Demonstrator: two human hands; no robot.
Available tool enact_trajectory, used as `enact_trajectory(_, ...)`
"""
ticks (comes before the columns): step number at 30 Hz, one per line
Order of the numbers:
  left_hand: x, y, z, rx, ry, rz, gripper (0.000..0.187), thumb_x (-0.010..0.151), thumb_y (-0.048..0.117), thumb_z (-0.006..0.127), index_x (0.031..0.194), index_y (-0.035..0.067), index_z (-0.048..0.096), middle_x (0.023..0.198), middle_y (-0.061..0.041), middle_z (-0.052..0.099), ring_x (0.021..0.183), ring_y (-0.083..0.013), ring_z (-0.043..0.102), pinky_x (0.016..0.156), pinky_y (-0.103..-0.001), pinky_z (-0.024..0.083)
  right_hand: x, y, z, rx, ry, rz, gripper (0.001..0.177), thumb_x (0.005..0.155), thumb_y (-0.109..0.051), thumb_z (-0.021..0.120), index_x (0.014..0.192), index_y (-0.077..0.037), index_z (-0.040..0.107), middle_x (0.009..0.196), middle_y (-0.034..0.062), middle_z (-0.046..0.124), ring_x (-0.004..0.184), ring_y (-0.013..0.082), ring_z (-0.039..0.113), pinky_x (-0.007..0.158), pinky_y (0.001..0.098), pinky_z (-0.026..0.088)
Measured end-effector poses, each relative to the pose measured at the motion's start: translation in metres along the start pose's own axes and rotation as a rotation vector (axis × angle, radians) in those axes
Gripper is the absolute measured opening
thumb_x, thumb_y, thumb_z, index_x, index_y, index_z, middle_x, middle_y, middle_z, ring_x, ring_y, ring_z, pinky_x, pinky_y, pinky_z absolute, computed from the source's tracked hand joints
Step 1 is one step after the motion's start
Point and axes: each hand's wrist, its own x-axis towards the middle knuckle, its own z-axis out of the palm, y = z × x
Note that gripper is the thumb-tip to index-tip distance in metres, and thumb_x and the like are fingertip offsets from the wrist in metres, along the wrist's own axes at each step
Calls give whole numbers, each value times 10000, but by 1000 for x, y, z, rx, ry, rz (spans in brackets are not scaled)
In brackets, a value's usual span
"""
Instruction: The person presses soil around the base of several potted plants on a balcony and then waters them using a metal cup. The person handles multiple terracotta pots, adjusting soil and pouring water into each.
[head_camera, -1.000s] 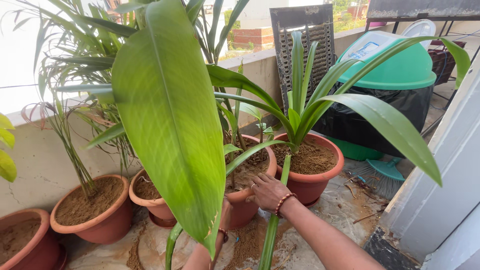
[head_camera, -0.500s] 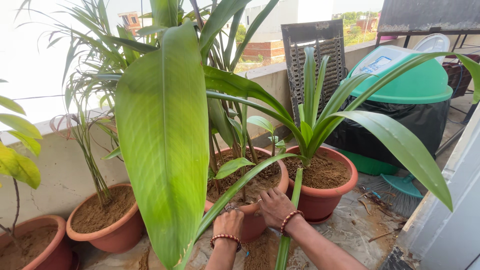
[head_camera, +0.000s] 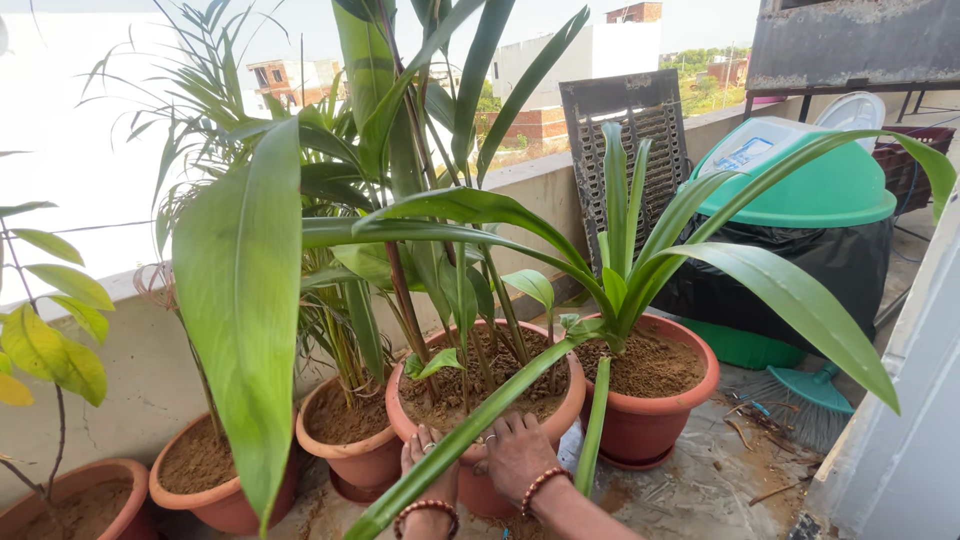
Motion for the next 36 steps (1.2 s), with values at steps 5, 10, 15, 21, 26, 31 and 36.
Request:
enact_trajectory(5,13,63,-47,-293,-424,95,384,924,327,561,1243,164,698,1259,-149,696,1172,-327,672,987,-449,525,-2,28,-10,3,143,-159,429,970,-395,577,1217,-70,710,1256,210,622,1231,383,570,1004,589,437)
enact_trajectory(10,35,83,-139,-590,-794,144,366,946,295,566,1244,128,697,1260,-146,694,1173,-306,680,990,-423,540,-23,71,-47,342,678,-125,201,771,-291,662,752,-110,748,715,75,709,649,255,719,665,395,579)
enact_trajectory(15,76,49,-233,-627,-886,280,366,917,331,645,1205,112,701,1163,-164,676,1083,-327,668,935,-433,544,-34,94,-90,389,756,-134,262,808,-323,673,673,-99,691,686,88,690,674,289,697,713,414,573)
enact_trajectory(21,94,-6,-222,-1612,-979,-332,370,918,241,789,1040,-88,673,791,-127,679,754,-272,636,684,-475,452,-17,92,-97,394,702,-265,396,947,-427,598,1068,-66,705,975,158,721,895,350,705,757,466,549)
enact_trajectory(26,67,-25,-191,-678,-348,-329,249,861,296,699,990,97,778,970,-189,725,972,-369,722,902,-461,575,-9,71,-87,401,240,-317,457,1007,-488,549,966,-104,792,906,170,735,913,377,702,844,521,525)
enact_trajectory(31,29,-21,-191,-567,-482,-182,277,907,247,663,1110,61,687,1114,-200,704,1095,-376,679,942,-478,570,-6,74,-92,177,-296,-78,435,868,-473,685,804,-47,751,813,207,724,813,361,720,813,474,591)
enact_trajectory(36,17,5,-179,-456,-451,-83,351,960,355,676,1110,37,678,1120,-191,691,1193,-336,627,1107,-444,455,-2,63,-69,154,-219,-44,290,791,-326,733,973,-103,771,966,133,754,957,304,724,891,436,575)
